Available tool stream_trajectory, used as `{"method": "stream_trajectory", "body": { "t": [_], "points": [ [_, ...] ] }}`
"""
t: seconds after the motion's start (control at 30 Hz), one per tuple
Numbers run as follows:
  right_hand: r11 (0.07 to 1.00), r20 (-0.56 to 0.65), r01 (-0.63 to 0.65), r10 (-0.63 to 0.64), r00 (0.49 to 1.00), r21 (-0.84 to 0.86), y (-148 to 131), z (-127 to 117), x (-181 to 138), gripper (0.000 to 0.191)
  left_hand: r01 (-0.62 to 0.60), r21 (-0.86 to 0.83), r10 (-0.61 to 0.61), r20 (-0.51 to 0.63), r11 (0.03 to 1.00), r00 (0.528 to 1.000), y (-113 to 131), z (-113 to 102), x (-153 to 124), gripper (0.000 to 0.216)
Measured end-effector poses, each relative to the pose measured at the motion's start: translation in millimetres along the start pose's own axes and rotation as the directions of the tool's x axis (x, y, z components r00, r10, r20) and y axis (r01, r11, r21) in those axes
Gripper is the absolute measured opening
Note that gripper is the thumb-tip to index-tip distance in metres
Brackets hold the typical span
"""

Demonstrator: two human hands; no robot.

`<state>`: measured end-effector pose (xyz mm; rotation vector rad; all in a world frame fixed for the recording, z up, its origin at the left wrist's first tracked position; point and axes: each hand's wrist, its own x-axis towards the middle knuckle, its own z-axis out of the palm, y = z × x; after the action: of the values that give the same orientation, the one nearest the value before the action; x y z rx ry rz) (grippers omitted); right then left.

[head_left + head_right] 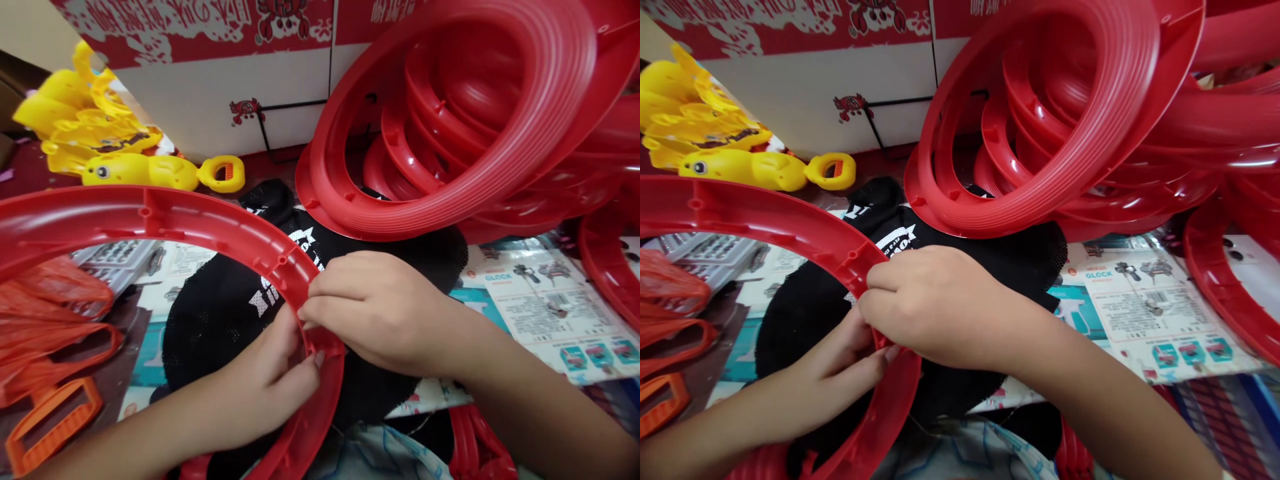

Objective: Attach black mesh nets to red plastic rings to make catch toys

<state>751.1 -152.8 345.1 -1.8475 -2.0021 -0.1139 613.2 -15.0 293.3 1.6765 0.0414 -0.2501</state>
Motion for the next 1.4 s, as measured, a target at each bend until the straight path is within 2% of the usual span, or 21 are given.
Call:
{"method": "stream_trajectory", "body": {
  "t": [0.17, 0.33, 0.43, 0.53, 0.63, 0.7, 0.93, 1.13, 1.27, 1.4],
  "points": [
    [0.997, 0.011, -0.036, 0.035, 0.999, 0.07, 4, -3, 0, 0.02, 0.049, -0.014, -0.048, 0.07, 0.999, 0.996, 0, 1, -2, 0.047],
    [0.994, 0.106, -0.063, 0.054, 0.993, 0.09, 9, -6, 1, 0.018, 0.061, 0.01, -0.061, 0.142, 0.998, 0.988, 3, 5, -1, 0.046],
    [0.995, 0.083, -0.067, 0.061, 0.995, 0.068, 10, -4, 1, 0.016, 0.128, -0.185, -0.098, 0.163, 0.974, 0.982, 4, 9, -1, 0.051],
    [0.992, 0.069, -0.093, 0.087, 0.994, 0.089, 9, -2, 0, 0.015, 0.167, -0.427, -0.087, 0.199, 0.889, 0.976, 6, 11, -2, 0.06],
    [0.989, 0.037, -0.087, 0.083, 0.996, 0.119, 8, -2, 0, 0.015, 0.077, -0.577, -0.016, 0.11, 0.813, 0.994, 7, 11, 0, 0.049],
    [0.992, 0.018, -0.063, 0.062, 0.998, 0.107, 7, -3, -1, 0.016, 0.012, -0.61, 0.007, 0.028, 0.792, 1.0, 7, 9, 2, 0.038],
    [0.999, -0.033, 0.008, -0.007, 0.999, 0.046, 5, 5, 1, 0.02, -0.099, -0.606, -0.008, -0.171, 0.789, 0.985, 6, 16, 5, 0.034],
    [0.996, -0.016, 0.051, -0.05, 0.999, 0.07, 5, 8, 3, 0.022, -0.134, -0.461, -0.017, -0.308, 0.877, 0.951, 4, 18, 7, 0.036],
    [0.995, -0.02, 0.066, -0.065, 0.998, 0.079, 6, 4, 3, 0.023, -0.136, -0.426, 0.032, -0.242, 0.895, 0.97, 4, 15, 10, 0.035],
    [0.991, 0.028, 0.075, -0.079, 0.997, 0.108, 7, 2, 3, 0.024, -0.111, -0.412, 0.045, -0.166, 0.905, 0.985, 5, 13, 9, 0.036]
  ]
}}
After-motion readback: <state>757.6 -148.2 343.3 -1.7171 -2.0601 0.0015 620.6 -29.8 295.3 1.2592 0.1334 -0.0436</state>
